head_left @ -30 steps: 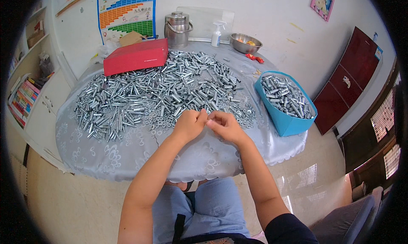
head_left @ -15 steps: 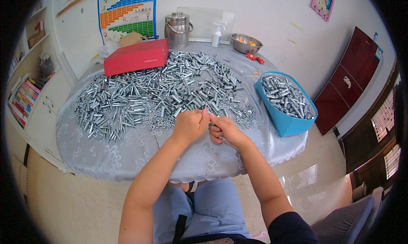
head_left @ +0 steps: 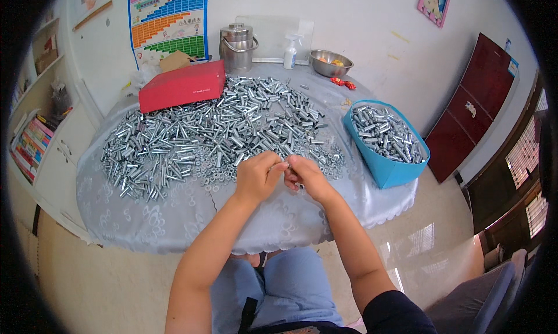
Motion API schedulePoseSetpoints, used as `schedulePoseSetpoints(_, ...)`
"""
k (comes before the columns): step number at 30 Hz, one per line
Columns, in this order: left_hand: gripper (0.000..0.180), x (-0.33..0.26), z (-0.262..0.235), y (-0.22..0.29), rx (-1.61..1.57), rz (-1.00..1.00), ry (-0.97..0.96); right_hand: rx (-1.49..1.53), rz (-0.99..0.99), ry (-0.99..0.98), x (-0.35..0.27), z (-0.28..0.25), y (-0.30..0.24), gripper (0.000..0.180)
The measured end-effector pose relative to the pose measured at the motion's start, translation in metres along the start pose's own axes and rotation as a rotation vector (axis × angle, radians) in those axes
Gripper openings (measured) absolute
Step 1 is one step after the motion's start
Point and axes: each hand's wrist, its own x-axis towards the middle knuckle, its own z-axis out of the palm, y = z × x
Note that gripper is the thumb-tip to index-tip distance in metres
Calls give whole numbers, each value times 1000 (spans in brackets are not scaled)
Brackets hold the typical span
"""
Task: The person sits at a table covered with a large pile of metal fasteners, including bolts and washers. They repeatedly pick up individual bolts and washers, thread the washers onto the bolts by hand, and place the assembled units into a blue plastic bin on the right side of the table.
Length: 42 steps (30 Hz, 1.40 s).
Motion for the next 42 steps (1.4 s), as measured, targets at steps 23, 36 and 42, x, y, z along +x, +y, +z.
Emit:
schedulePoseSetpoints(23,40,8,-13,-19,-214,-499,141,744,-329,207,-4,-81,-19,25)
schedulePoseSetpoints(36,32,0,1,-6,205,-138,-157,-999,-447,576,39,-77,-5,16)
schedulePoseSetpoints(42,38,-9,25,11,271,39,-273,-1215,-248,451,28,-90,-6,18)
